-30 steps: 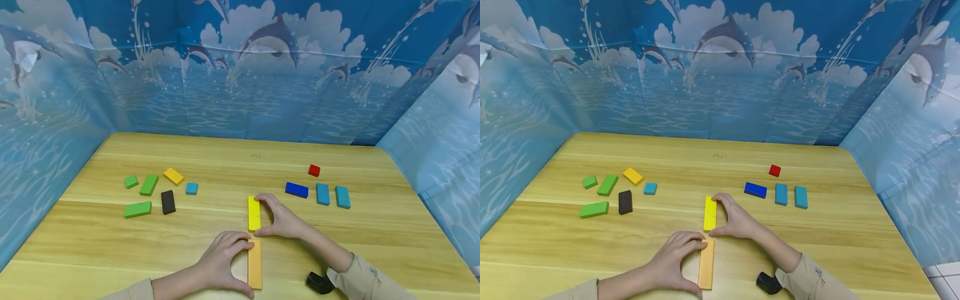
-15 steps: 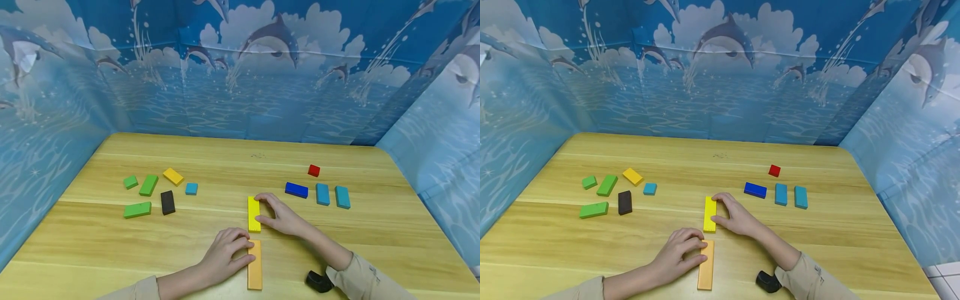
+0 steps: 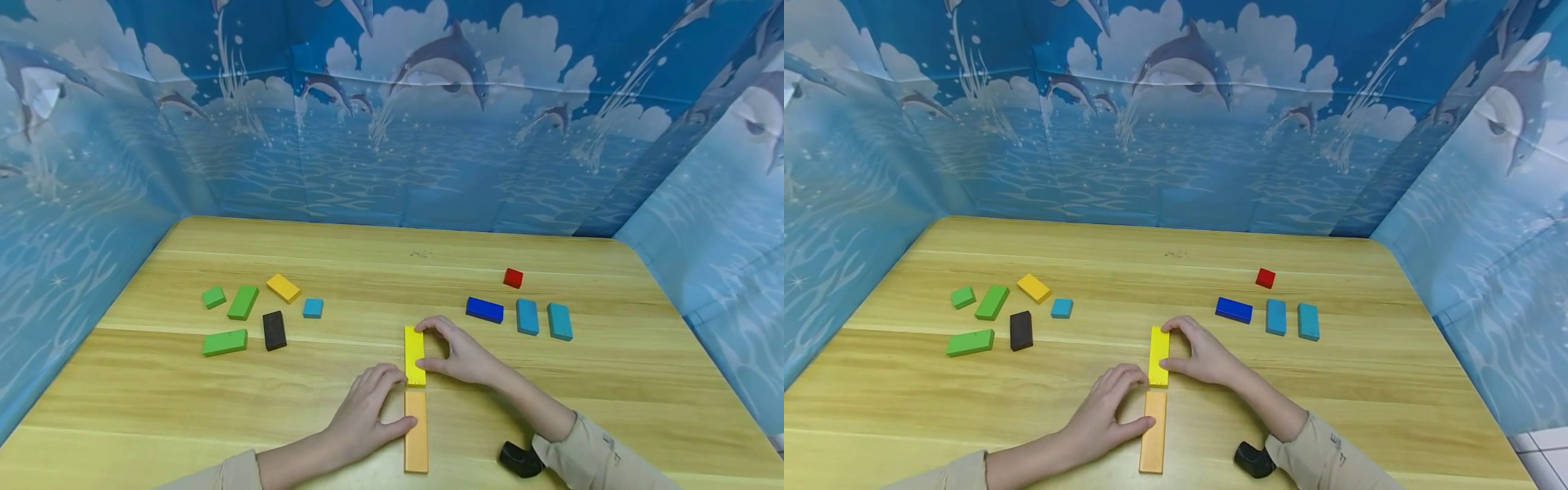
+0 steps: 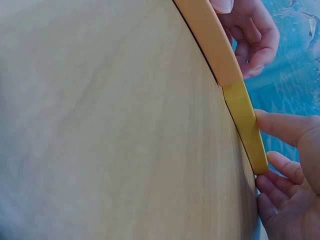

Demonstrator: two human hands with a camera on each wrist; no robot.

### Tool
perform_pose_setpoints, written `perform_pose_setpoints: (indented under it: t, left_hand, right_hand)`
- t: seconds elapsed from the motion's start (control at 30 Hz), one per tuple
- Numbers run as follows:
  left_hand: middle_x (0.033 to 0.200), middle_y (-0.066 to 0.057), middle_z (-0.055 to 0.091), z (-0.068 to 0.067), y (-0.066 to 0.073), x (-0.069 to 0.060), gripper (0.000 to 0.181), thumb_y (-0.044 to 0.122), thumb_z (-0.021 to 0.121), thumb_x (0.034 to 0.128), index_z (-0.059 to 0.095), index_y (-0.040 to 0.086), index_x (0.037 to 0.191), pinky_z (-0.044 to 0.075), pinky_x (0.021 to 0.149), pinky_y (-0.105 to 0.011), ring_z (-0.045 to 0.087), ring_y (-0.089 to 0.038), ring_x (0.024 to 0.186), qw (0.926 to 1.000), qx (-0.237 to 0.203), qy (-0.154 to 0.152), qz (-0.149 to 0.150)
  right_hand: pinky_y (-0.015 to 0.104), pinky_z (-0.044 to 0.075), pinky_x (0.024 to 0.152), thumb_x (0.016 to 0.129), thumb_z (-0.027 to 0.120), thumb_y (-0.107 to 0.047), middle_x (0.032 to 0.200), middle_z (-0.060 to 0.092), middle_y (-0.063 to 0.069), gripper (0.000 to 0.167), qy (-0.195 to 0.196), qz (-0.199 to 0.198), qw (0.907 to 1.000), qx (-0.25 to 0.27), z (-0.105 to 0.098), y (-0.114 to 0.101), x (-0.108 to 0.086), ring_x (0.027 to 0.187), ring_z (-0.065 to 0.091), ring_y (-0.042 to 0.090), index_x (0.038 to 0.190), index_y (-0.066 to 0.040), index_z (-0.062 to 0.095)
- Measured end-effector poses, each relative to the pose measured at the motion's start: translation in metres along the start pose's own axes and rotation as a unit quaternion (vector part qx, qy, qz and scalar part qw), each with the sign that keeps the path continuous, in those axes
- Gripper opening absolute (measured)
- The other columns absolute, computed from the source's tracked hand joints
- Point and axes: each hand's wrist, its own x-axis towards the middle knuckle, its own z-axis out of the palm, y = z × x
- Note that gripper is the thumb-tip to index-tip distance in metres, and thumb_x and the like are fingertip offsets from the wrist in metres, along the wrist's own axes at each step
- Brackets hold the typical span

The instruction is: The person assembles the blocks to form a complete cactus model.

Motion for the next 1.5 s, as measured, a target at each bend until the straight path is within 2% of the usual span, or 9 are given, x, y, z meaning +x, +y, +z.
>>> perform_pose_setpoints:
  t: [0.23,0.43,0.67,0.9,1.23,1.5]
  left_hand:
    - [0.124,0.003,0.045,-0.0007,0.0012,0.0,0.054,0.047,0.061,0.0822,0.047,0.014,0.122,0.036,0.094,-0.039,0.042,-0.014,0.114,0.9997,0.001,-0.012,-0.023]
    - [0.126,0.003,0.044,0.0004,0.0016,0.0011,0.058,0.047,0.062,0.0805,0.044,0.016,0.127,0.036,0.093,-0.039,0.041,-0.014,0.115,0.9991,0.013,-0.01,-0.038]
    - [0.128,0.002,0.045,0.0012,0.0022,0.0031,0.064,0.045,0.062,0.078,0.044,0.018,0.133,0.033,0.094,-0.04,0.039,-0.015,0.117,0.9983,0.05,-0.003,-0.03]
    - [0.128,0.001,0.045,0.0017,0.0014,0.005,0.062,0.044,0.061,0.0778,0.048,0.018,0.132,0.032,0.093,-0.039,0.038,-0.015,0.118,0.9965,0.08,-0.007,-0.022]
    - [0.128,0.001,0.046,0.0007,0.0005,0.0079,0.059,0.05,0.058,0.0808,0.049,0.019,0.13,0.03,0.092,-0.038,0.039,-0.016,0.117,0.9958,0.086,-0.013,-0.028]
    - [0.128,0.004,0.047,0.0018,-0.0004,0.0079,0.059,0.051,0.06,0.0791,0.051,0.021,0.129,0.03,0.092,-0.038,0.039,-0.015,0.116,0.9965,0.073,-0.012,-0.039]
  right_hand:
    - [0.041,0.038,0.093,0.077,0.074,-0.027,0.115,0.052,0.003,0.046,-0.008,-0.002,1.0,-0.004,0.0,-0.0009,-0.0007,0.104,0.048,0.021,0.114,-0.01,0.051]
    - [0.04,0.038,0.093,0.076,0.075,-0.027,0.113,0.052,0.002,0.047,-0.015,-0.006,0.9999,-0.004,-0.0006,-0.0013,-0.0004,0.103,0.047,0.02,0.112,-0.01,0.052]
    - [0.04,0.038,0.093,0.076,0.074,-0.028,0.113,0.052,0.003,0.047,-0.018,-0.002,0.9998,0.004,0.0,-0.0026,-0.0013,0.104,0.047,0.022,0.113,-0.01,0.051]
    - [0.041,0.037,0.094,0.076,0.074,-0.027,0.113,0.052,0.002,0.047,-0.022,0.008,0.9997,0.01,-0.0006,-0.001,-0.0005,0.105,0.046,0.02,0.113,-0.011,0.051]
    - [0.042,0.036,0.095,0.077,0.074,-0.027,0.115,0.052,0.003,0.047,-0.026,0.005,0.9995,0.019,-0.0014,-0.001,-0.0012,0.106,0.047,0.022,0.114,-0.01,0.051]
    - [0.041,0.036,0.096,0.076,0.074,-0.028,0.114,0.051,0.001,0.048,-0.034,0.006,0.9992,0.019,-0.0045,-0.001,-0.0006,0.107,0.047,0.019,0.114,-0.011,0.05]
